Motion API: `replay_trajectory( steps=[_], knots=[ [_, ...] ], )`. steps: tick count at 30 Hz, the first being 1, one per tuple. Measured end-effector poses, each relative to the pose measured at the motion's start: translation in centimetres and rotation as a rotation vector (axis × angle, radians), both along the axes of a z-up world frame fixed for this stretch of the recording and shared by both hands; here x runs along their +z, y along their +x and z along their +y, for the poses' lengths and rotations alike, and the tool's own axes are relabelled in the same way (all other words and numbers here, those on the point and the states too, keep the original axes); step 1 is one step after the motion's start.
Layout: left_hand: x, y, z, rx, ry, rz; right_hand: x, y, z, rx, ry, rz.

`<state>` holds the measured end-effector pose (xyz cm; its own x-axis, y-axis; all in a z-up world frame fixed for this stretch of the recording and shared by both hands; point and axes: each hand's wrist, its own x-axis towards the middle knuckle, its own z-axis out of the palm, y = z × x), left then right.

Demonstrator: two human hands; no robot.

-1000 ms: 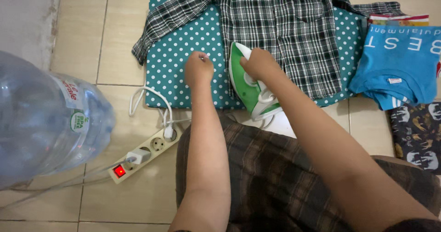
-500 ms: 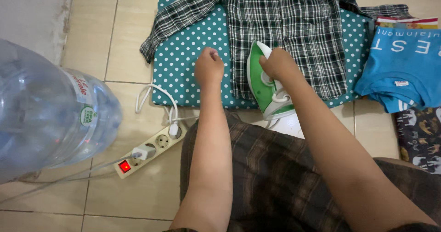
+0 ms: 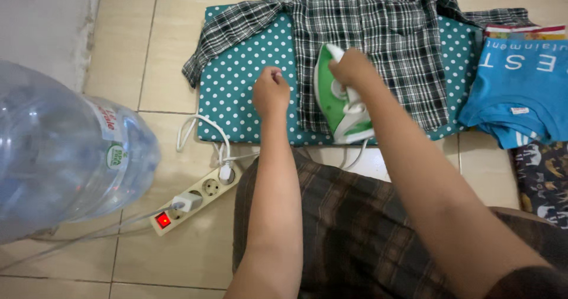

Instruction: The person irons a blue t-shirt on a polka-dotted mat, smoothing it out and folding it. They then pick up a plaid shirt, lay it on the mat, and begin ironing it.

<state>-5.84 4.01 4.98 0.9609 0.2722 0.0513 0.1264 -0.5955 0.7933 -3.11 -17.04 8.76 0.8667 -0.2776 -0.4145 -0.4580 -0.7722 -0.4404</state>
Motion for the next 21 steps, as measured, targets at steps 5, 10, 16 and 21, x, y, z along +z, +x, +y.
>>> replay_trajectory(
  steps=[5, 10, 16, 21],
  knots=[
    [0.2, 0.2, -1.1, 0.000, 0.056, 0.020, -0.1, -2.6, 0.9, 0.053, -0.064, 0.045],
    [-0.2, -0.5, -1.5, -0.018, 0.023, -0.008, -1.4, 1.2, -0.4, 0.048, -0.098, -0.105],
    [-0.1, -0.5, -1.0, -0.014, 0.077, -0.042, -1.7, 1.5, -0.6, 0.010, -0.084, -0.087],
    [0.1, 0.2, -1.5, -0.002, 0.092, -0.006, -1.1, -4.0, 0.6, 0.052, -0.047, 0.004]
  ],
)
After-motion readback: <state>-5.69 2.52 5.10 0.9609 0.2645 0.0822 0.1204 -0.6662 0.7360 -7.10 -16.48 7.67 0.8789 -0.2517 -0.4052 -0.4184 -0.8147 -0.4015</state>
